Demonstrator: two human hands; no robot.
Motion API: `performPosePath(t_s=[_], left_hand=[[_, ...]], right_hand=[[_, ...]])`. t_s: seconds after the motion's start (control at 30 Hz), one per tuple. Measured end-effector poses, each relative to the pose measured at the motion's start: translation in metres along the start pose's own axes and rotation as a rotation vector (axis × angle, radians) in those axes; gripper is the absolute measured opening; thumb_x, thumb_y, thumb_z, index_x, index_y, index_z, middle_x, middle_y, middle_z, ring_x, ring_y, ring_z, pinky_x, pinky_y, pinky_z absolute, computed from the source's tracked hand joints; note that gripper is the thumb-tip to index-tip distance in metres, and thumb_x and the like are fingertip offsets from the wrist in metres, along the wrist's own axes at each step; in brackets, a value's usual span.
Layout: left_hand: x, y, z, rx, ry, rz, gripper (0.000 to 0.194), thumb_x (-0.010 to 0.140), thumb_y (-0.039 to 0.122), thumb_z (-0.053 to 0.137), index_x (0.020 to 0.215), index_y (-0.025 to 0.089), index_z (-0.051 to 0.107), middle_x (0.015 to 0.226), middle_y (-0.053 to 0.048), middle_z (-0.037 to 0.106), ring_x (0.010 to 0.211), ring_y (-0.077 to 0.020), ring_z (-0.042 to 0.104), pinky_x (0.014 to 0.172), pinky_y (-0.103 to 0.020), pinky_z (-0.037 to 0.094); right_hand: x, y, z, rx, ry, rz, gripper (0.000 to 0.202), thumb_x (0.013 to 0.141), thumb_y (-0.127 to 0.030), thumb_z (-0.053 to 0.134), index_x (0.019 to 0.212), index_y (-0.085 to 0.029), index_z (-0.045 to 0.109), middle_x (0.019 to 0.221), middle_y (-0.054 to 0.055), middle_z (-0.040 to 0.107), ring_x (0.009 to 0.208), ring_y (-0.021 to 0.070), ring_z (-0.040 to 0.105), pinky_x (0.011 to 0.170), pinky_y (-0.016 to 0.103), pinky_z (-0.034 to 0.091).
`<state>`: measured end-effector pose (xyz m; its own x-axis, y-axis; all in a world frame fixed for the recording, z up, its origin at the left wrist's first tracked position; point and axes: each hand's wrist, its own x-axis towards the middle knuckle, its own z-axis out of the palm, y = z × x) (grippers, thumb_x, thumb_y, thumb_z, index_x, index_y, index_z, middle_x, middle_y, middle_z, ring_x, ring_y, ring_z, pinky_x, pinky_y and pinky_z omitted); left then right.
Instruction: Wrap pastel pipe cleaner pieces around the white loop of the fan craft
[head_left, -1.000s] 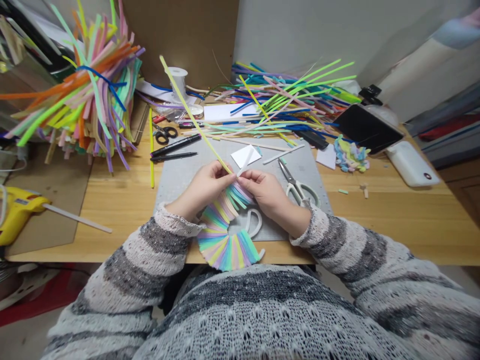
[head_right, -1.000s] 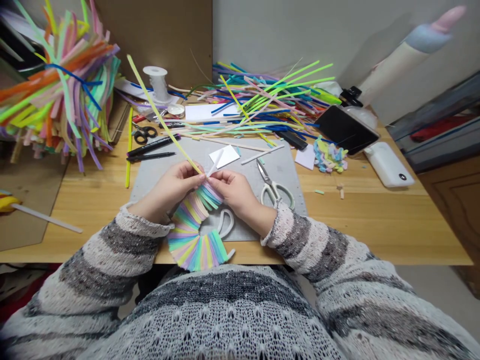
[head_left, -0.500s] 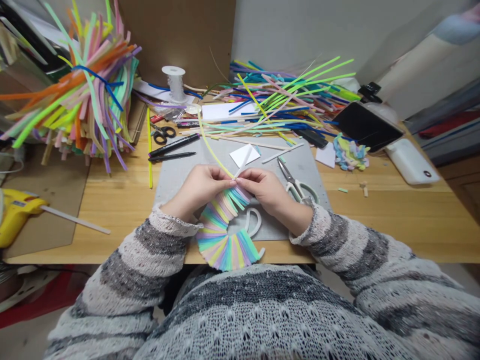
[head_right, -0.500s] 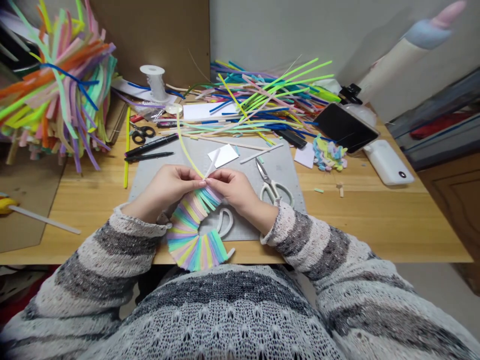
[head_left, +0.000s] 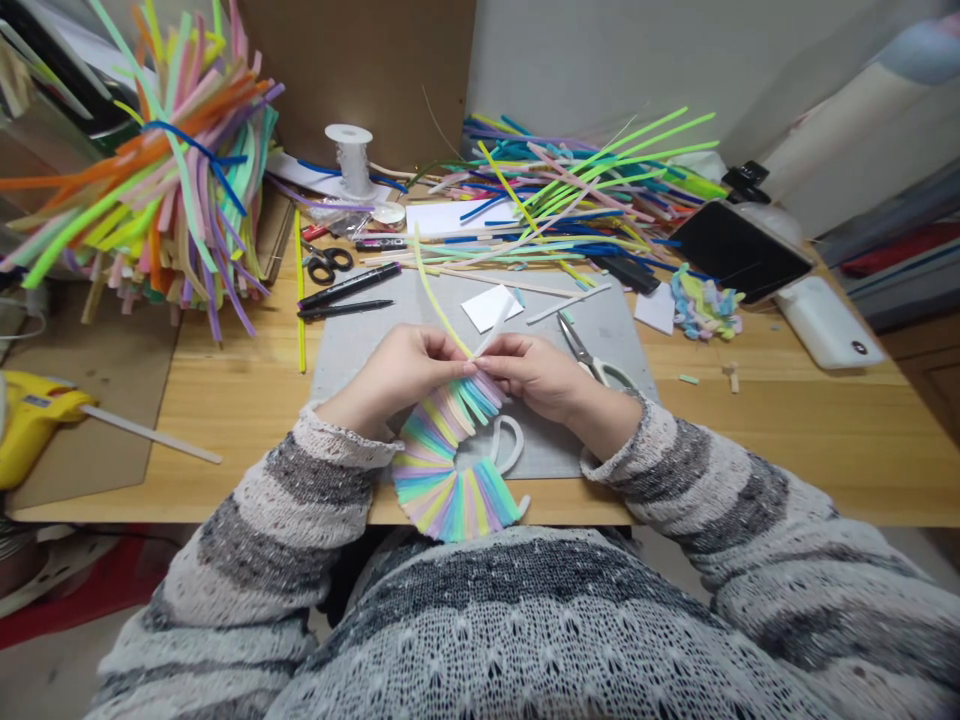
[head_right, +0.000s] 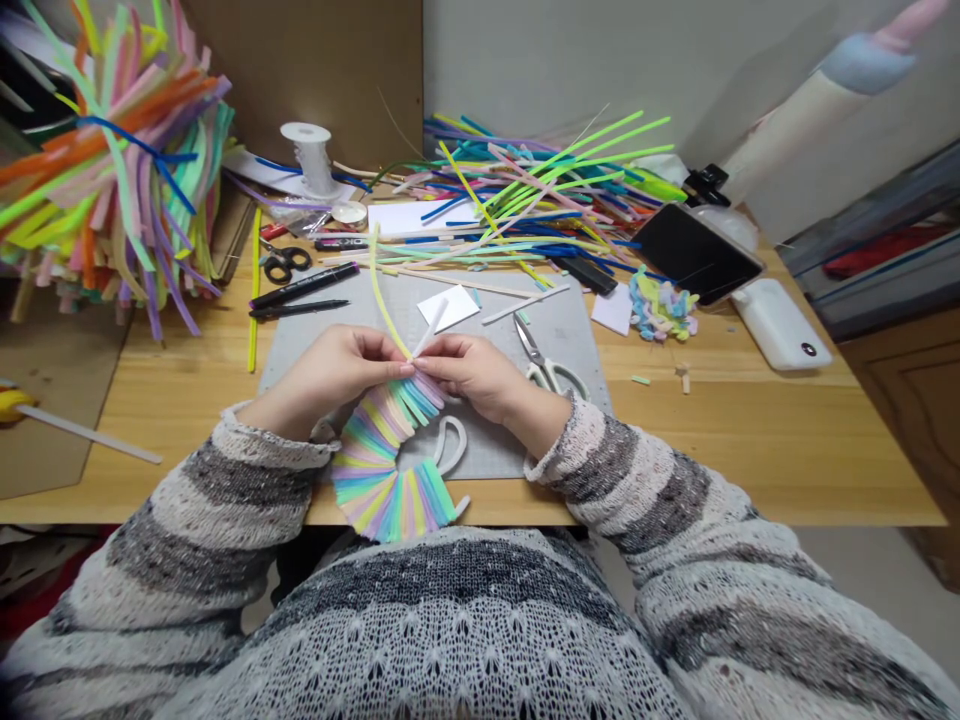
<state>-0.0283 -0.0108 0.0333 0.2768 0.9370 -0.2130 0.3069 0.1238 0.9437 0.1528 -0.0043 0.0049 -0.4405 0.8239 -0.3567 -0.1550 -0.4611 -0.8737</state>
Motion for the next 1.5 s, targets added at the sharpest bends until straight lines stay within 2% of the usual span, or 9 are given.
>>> performPosePath(t_s=[0.13, 0.43, 0.57, 0.7, 0.87, 0.97, 1.17, 1.3, 1.5], left_hand=[[-0.001, 0.001, -0.001, 0.050, -0.009, -0.027, 0.024, 0.065, 0.034, 0.073, 0.061, 0.013, 0.062, 0.051, 0.004, 0.049, 0.045, -0.0054, 0.034, 0.045, -0.021, 0.025], [0.002, -0.003, -0.001, 0.269, -0.039, 0.024, 0.022, 0.065, 0.034, 0.070, 0.063, 0.013, 0.065, 0.056, 0.001, 0.057, 0.052, -0.0090, 0.045, 0.049, -0.022, 0.031], [0.002, -0.006, 0.002, 0.326, 0.002, 0.061, 0.020, 0.068, 0.033, 0.068, 0.063, 0.014, 0.064, 0.057, 0.001, 0.057, 0.053, -0.0098, 0.046, 0.050, -0.022, 0.031], [0.005, -0.011, 0.008, 0.188, 0.042, 0.107, 0.023, 0.069, 0.035, 0.068, 0.070, 0.013, 0.062, 0.065, 0.000, 0.058, 0.059, -0.0107, 0.049, 0.054, -0.022, 0.035], [0.008, -0.015, 0.017, -0.087, 0.079, 0.130, 0.022, 0.071, 0.032, 0.068, 0.077, 0.013, 0.059, 0.073, -0.001, 0.060, 0.066, -0.0114, 0.054, 0.063, -0.024, 0.041], [0.007, -0.012, 0.018, -0.194, 0.127, 0.109, 0.021, 0.069, 0.030, 0.069, 0.074, 0.013, 0.059, 0.070, 0.000, 0.060, 0.065, -0.0105, 0.054, 0.064, -0.024, 0.042], [0.004, -0.006, 0.012, -0.295, 0.094, 0.060, 0.021, 0.066, 0.030, 0.073, 0.073, 0.013, 0.063, 0.070, 0.000, 0.062, 0.065, -0.0102, 0.055, 0.066, -0.024, 0.042], [0.003, -0.005, 0.011, -0.298, 0.073, 0.055, 0.021, 0.065, 0.030, 0.074, 0.072, 0.013, 0.064, 0.071, 0.000, 0.063, 0.065, -0.0104, 0.055, 0.067, -0.024, 0.043], [0.003, -0.007, 0.012, -0.267, 0.063, 0.043, 0.021, 0.065, 0.031, 0.073, 0.073, 0.013, 0.064, 0.070, 0.000, 0.063, 0.062, -0.0102, 0.055, 0.063, -0.024, 0.042]], right_hand=[[-0.001, -0.002, 0.001, -0.113, -0.002, -0.058, 0.021, 0.063, -0.026, 0.076, 0.073, -0.014, 0.062, 0.054, -0.006, 0.051, 0.047, 0.0050, 0.040, 0.045, 0.021, 0.027], [-0.004, -0.008, 0.003, -0.337, -0.037, -0.112, 0.019, 0.066, -0.028, 0.073, 0.067, -0.013, 0.060, 0.052, -0.004, 0.053, 0.047, 0.0062, 0.043, 0.047, 0.023, 0.029], [-0.003, -0.004, 0.007, -0.322, 0.064, -0.142, 0.019, 0.065, -0.027, 0.072, 0.065, -0.014, 0.058, 0.053, -0.005, 0.053, 0.048, 0.0065, 0.043, 0.048, 0.023, 0.030], [0.001, 0.003, 0.010, -0.235, 0.174, -0.229, 0.018, 0.065, -0.025, 0.071, 0.062, -0.015, 0.056, 0.054, -0.006, 0.051, 0.048, 0.0054, 0.040, 0.047, 0.022, 0.030], [0.005, 0.007, 0.008, -0.103, 0.226, -0.259, 0.021, 0.063, -0.027, 0.074, 0.065, -0.015, 0.057, 0.056, -0.007, 0.050, 0.048, 0.0046, 0.037, 0.047, 0.022, 0.028], [0.004, 0.006, 0.006, -0.104, 0.193, -0.253, 0.022, 0.064, -0.030, 0.075, 0.067, -0.015, 0.059, 0.056, -0.007, 0.049, 0.048, 0.0047, 0.036, 0.048, 0.022, 0.028], [0.000, 0.000, 0.006, 0.015, 0.085, -0.190, 0.020, 0.065, -0.029, 0.074, 0.073, -0.016, 0.061, 0.058, -0.006, 0.051, 0.050, 0.0056, 0.041, 0.048, 0.021, 0.029], [-0.001, -0.002, 0.007, 0.119, 0.041, -0.133, 0.024, 0.061, -0.026, 0.078, 0.073, -0.016, 0.060, 0.062, -0.005, 0.056, 0.054, 0.0065, 0.049, 0.051, 0.021, 0.036], [0.002, 0.002, 0.000, 0.096, -0.015, -0.096, 0.024, 0.063, -0.026, 0.078, 0.076, -0.016, 0.060, 0.069, -0.004, 0.059, 0.055, 0.0059, 0.050, 0.052, 0.021, 0.041]])
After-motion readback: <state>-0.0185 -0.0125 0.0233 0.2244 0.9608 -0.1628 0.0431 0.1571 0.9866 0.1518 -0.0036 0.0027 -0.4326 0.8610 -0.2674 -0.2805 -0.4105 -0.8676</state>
